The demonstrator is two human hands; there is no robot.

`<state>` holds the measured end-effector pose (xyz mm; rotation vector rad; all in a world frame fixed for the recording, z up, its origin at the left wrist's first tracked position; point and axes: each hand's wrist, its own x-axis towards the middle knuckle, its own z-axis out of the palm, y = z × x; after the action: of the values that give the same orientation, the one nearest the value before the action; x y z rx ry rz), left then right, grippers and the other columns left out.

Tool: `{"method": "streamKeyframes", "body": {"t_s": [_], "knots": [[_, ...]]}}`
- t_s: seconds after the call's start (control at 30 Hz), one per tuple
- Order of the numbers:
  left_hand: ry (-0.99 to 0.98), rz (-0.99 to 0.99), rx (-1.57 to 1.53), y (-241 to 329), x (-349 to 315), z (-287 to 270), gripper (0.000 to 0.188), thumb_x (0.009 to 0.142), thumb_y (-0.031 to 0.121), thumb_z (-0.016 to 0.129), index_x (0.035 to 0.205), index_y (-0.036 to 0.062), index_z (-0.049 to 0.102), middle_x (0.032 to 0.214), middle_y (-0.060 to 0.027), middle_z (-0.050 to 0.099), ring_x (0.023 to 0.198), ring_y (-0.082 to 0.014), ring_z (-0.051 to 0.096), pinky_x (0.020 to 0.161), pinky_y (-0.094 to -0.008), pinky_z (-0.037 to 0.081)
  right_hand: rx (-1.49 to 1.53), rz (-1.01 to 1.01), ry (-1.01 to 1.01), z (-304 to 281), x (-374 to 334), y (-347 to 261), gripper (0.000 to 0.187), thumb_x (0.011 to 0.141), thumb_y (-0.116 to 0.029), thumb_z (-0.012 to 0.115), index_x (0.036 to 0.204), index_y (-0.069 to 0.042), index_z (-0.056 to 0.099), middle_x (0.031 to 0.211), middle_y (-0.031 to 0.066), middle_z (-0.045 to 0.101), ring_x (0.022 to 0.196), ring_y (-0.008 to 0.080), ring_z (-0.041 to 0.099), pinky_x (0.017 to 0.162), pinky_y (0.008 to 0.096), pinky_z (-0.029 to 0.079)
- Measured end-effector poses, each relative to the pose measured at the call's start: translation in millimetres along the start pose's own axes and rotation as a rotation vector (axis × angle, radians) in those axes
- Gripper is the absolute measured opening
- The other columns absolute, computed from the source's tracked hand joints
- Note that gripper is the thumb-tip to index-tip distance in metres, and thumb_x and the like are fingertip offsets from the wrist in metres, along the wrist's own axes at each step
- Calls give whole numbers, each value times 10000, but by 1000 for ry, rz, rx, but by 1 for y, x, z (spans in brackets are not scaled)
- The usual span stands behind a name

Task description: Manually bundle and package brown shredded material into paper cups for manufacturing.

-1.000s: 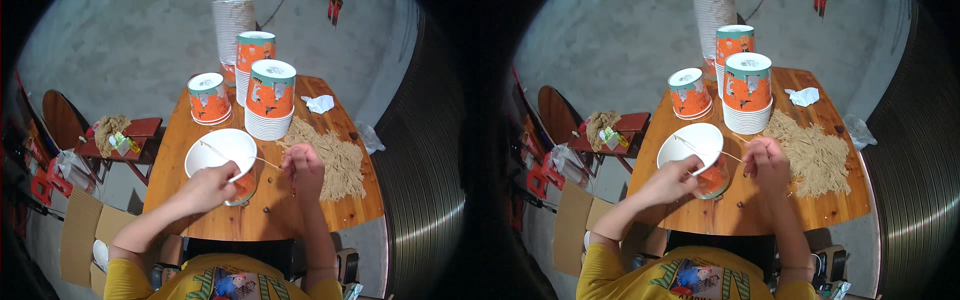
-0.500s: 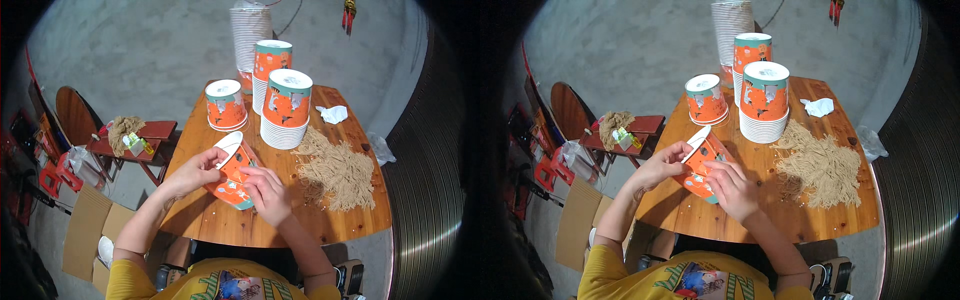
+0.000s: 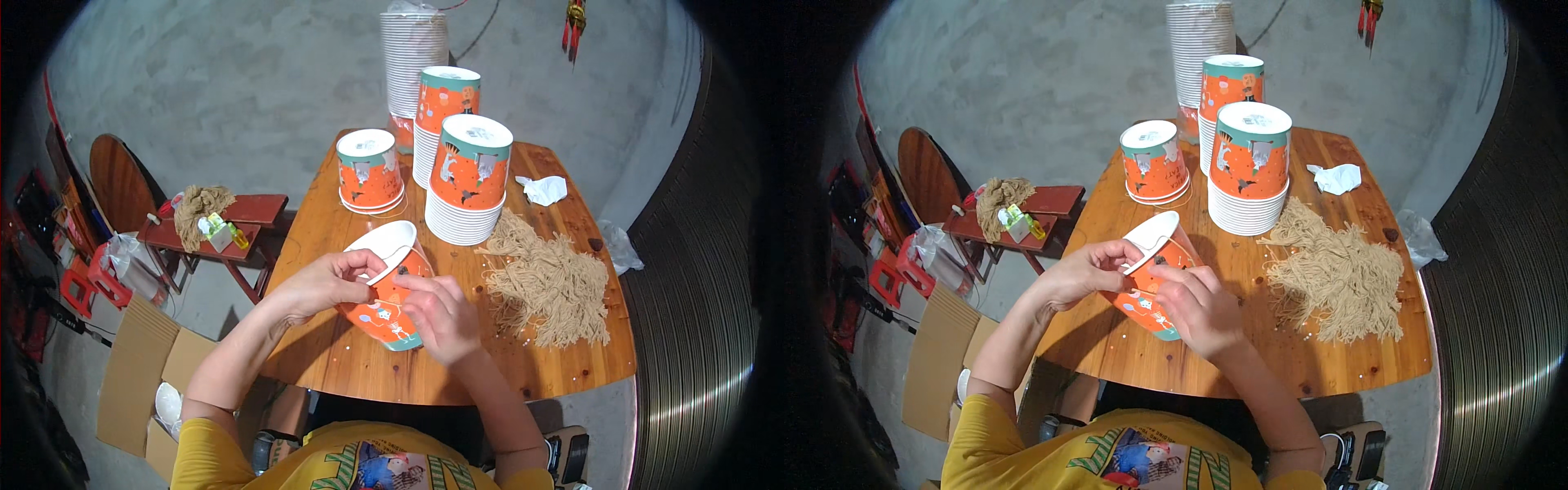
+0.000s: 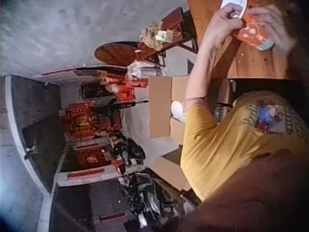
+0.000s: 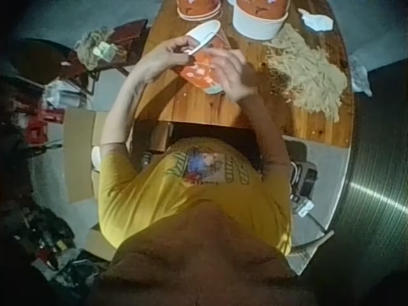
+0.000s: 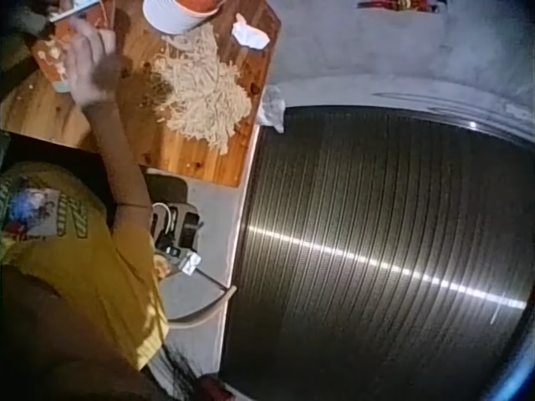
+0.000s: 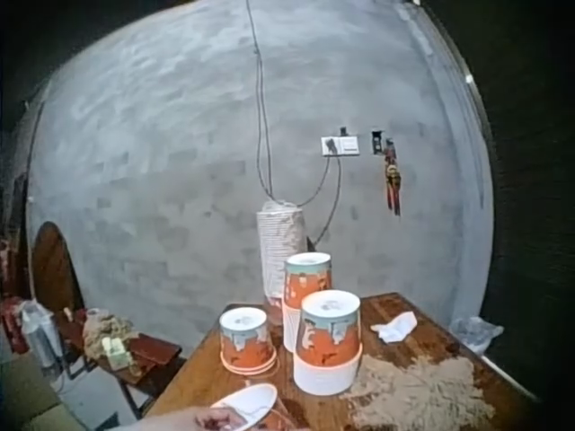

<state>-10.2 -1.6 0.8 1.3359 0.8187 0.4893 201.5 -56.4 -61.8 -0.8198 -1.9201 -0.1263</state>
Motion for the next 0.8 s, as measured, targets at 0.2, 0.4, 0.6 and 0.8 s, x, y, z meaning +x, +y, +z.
{"method": "streamKeyframes", "body": {"t_s": [0.2, 0.4, 0.6, 0.8], "knots": [[-24, 27, -19, 0, 1, 4, 305, 793, -24, 578, 1079, 82, 581, 868, 42, 606, 786, -24, 557, 665, -178, 431, 181, 14, 5, 1, -2, 0, 132, 890, -76, 608, 969, -57, 504, 1079, 125, 648, 818, 314, 608, 703, 391, 500], [-41, 18, -11, 6, 2, 8, 308, 789, -49, 581, 1075, 64, 584, 902, 32, 601, 847, -40, 573, 732, -187, 452, -8, -20, -10, 0, -2, -2, 253, 824, -54, 671, 1012, -43, 503, 1102, 100, 619, 813, 304, 595, 671, 389, 510], [-71, 21, -27, 0, 7, 6, 315, 785, -58, 587, 1078, 58, 593, 956, 21, 612, 871, -47, 586, 782, -196, 472, 117, -5, 40, 3, -10, 9, 217, 842, -78, 658, 990, -45, 503, 1105, 99, 630, 814, 293, 582, 681, 376, 508], [-83, -18, 5, 4, 6, 9, 311, 790, -60, 583, 1078, 56, 602, 965, 27, 619, 870, -38, 584, 771, -188, 472, 45, -78, 49, -1, -9, 4, 197, 846, -66, 647, 991, -54, 514, 1053, 77, 645, 793, 283, 575, 693, 379, 497]]}}
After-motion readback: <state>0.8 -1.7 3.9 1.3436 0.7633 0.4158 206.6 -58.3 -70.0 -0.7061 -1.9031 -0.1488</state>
